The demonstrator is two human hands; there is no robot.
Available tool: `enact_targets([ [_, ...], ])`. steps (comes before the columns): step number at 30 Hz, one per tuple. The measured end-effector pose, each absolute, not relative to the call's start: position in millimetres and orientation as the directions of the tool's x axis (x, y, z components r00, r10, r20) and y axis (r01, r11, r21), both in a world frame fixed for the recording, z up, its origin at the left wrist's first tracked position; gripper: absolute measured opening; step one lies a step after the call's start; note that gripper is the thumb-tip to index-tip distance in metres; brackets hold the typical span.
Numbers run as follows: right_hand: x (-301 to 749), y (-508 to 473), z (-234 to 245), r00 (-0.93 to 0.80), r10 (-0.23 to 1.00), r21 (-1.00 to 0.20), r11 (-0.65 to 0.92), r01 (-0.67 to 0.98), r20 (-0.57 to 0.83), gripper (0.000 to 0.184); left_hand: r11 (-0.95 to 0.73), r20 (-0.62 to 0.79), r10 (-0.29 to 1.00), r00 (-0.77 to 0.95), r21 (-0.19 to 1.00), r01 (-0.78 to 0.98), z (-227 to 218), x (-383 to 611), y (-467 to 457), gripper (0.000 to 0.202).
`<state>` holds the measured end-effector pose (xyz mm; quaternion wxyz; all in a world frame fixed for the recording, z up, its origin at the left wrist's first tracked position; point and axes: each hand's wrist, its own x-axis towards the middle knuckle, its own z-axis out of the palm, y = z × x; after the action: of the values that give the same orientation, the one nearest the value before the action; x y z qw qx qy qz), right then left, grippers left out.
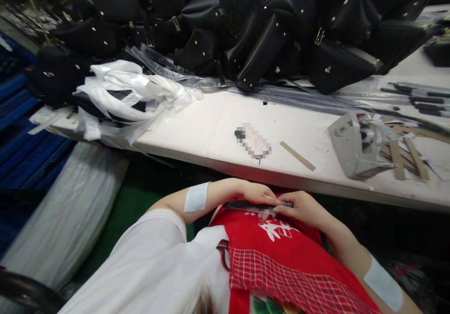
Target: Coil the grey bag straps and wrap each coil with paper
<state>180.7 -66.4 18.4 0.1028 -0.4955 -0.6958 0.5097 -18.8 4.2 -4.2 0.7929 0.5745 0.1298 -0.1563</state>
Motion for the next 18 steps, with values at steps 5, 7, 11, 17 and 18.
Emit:
enact_targets([
  [5,212.5,-62.3,20.6,-0.392,0.863,-0.795,-0.018,0.607,-0.319,0.030,0.305,-0.469,-0.164,0.868,0.813,0.496,0.6,-49.3,24.3,0.057],
  [7,227.5,-61.5,20.8,-0.332,0.896,-0.785,-0.030,0.619,-0.295,0.029,0.287,-0.550,-0.169,0.818,0.766,0.574,4.7,-63.8,28.9,0.058],
  [11,246.3,-62.3,20.2,-0.240,0.936,-0.774,-0.050,0.631,-0.256,0.025,0.318,-0.634,0.066,0.770,0.745,0.586,3.9,-77.3,27.7,0.054],
  [17,245.2,-59.1,15.4,-0.150,0.961,-0.783,-0.094,0.615,-0.232,0.020,0.355,-0.586,0.324,0.743,0.803,0.478,-14.2,-60.8,27.0,0.056],
  [18,244.0,-59.1,15.4,-0.141,0.964,-0.783,-0.094,0.615,-0.226,0.020,0.344,-0.585,0.321,0.745,0.805,0.484,-16.0,-57.1,27.4,0.057],
])
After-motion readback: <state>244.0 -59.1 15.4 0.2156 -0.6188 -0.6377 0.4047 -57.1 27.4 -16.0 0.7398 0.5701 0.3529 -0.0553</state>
